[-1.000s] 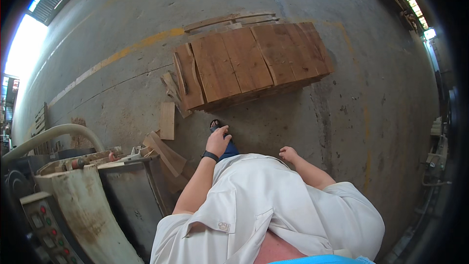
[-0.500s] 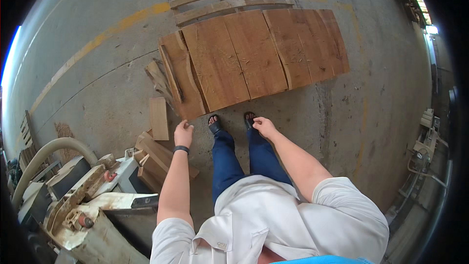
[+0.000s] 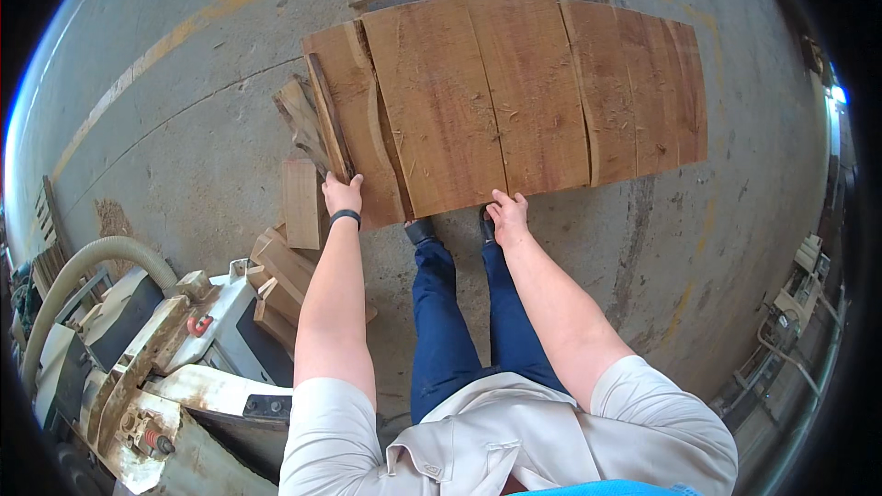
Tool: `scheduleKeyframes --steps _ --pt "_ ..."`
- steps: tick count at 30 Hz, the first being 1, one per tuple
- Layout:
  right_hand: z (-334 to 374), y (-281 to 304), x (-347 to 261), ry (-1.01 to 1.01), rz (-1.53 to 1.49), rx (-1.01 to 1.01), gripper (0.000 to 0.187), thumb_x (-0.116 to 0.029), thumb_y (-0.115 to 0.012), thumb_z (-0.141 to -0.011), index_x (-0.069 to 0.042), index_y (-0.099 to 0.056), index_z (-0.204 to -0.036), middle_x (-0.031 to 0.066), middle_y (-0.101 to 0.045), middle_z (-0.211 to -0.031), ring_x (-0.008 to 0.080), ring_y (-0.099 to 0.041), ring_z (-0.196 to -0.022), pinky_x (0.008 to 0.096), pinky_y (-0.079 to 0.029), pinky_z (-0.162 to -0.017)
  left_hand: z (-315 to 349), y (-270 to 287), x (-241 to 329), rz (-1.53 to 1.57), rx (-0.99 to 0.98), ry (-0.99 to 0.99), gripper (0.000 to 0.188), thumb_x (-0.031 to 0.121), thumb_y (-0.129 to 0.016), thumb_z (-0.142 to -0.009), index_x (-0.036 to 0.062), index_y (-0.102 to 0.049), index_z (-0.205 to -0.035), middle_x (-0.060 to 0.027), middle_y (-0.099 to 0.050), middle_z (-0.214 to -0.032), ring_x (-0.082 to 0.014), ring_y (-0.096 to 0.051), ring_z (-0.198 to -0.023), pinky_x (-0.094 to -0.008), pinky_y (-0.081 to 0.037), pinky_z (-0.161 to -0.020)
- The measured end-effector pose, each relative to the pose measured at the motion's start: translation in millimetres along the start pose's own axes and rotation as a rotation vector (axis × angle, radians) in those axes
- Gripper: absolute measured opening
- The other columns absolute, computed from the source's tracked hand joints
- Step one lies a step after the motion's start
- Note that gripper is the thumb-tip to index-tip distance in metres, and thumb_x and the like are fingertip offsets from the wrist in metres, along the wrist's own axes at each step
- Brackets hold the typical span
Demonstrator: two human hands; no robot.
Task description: The person repeatedly picks up wooden boards from a pallet by hand and feeds them into a woodworking machine.
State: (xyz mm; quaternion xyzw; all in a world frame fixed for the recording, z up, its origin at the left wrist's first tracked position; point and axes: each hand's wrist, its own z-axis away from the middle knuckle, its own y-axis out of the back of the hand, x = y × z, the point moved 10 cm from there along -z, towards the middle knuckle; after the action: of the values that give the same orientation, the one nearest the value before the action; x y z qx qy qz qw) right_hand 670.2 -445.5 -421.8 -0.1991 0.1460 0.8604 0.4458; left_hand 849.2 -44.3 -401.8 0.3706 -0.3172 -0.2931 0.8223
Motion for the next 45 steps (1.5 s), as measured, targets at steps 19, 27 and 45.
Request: scheduleKeyframes --steps 19,27,45 --pt "-9.8 -12.7 7.9 0.168 0.462 0.102 0.098 -0.009 -0.080 -0.074 0.002 -0.021 -0.152 0.0246 -0.043 -0.144 0.0312 -0.047 -0.132 0.0369 -0.037 -0.110 -12.9 -7.7 -13.9 -0.025 0.020 -0.117 0.042 0.022 -0.074 -0.083 -0.0038 -0.065 -0.115 -0.0245 -0.061 -0.116 -0.0404 -0.060 -0.110 -0.0452 -0.048 -0.097" --pt "15.3 -39.8 -38.7 0.456 1.335 0.207 0.085 -0.025 -0.083 -0.071 0.000 -0.041 -0.140 0.0254 -0.047 -0.133 0.0387 -0.050 -0.124 0.0421 -0.040 -0.109 15.1 -26.1 -48.7 -0.071 0.013 -0.089 0.040 0.021 -0.073 -0.085 -0.0055 -0.066 -0.114 -0.0258 -0.061 -0.114 -0.0413 -0.059 -0.109 -0.0454 -0.047 -0.098" --pt "66.5 -62.9 -129.3 0.393 0.705 -0.510 0.043 -0.008 -0.076 -0.085 0.006 -0.061 -0.123 0.0116 -0.067 -0.117 0.0187 -0.064 -0.103 0.0313 -0.050 -0.092 57.6 56.3 -4.4 0.256 -0.055 -0.285 0.049 0.023 -0.070 -0.085 -0.0025 -0.059 -0.124 -0.0249 -0.065 -0.113 -0.0422 -0.061 -0.108 -0.0435 -0.050 -0.095"
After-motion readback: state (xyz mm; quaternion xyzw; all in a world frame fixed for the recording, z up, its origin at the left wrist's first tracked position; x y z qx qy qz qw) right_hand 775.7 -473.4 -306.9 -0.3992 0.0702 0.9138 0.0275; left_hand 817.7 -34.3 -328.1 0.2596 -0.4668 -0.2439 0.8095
